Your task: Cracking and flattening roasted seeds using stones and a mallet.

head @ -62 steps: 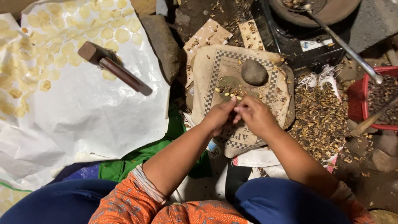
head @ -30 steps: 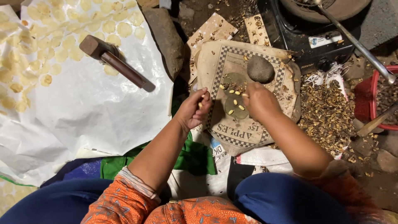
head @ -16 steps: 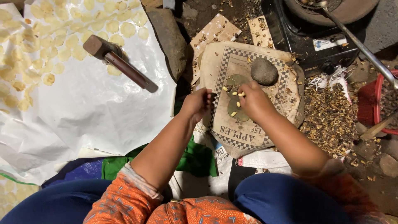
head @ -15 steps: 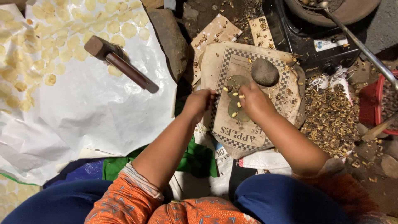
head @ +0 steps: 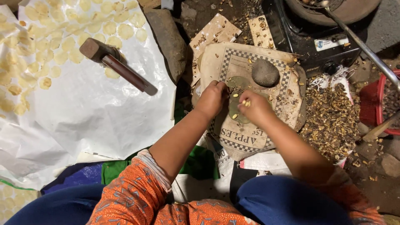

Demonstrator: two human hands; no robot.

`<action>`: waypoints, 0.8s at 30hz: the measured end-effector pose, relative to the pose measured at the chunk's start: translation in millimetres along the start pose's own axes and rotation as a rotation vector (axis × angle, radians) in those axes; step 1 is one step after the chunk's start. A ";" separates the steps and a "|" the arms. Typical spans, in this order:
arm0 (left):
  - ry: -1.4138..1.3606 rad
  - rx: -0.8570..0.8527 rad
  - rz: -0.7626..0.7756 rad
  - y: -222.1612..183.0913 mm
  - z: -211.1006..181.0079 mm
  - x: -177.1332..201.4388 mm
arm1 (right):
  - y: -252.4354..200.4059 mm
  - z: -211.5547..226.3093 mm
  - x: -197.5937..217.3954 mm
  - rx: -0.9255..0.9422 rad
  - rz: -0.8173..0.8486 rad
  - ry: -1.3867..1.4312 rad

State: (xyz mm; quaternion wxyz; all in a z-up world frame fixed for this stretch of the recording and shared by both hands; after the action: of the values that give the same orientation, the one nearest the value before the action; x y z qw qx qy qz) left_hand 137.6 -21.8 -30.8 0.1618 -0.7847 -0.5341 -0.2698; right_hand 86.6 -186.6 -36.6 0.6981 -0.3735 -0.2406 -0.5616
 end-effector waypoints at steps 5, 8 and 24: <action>-0.070 0.042 -0.068 -6.9 52.6 -16.7 | 16.1 7.7 6.3 -0.063 0.023 0.210; -0.497 0.332 -0.120 -15.2 107.0 -31.5 | 20.1 18.1 4.0 0.056 -0.031 -0.121; -2.339 0.598 0.401 -53.3 17.6 -10.4 | -40.9 47.8 -3.0 0.189 0.083 -0.302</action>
State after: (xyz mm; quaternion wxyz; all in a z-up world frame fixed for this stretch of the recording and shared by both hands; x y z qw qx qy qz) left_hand 89.8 0.1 -52.9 -0.2030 -0.5547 -0.2681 0.7611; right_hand 50.4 -150.6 0.3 0.7088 -0.3958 -0.3787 -0.4446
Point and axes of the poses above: each hand's wrist, its own y-axis towards the middle knuckle, its own x-axis out of the back of the hand, z = x × y, the point moved 7 cm from there along y, towards the middle knuckle, and after that the axes turned 8 degrees about -y, right-handed, at the moved point
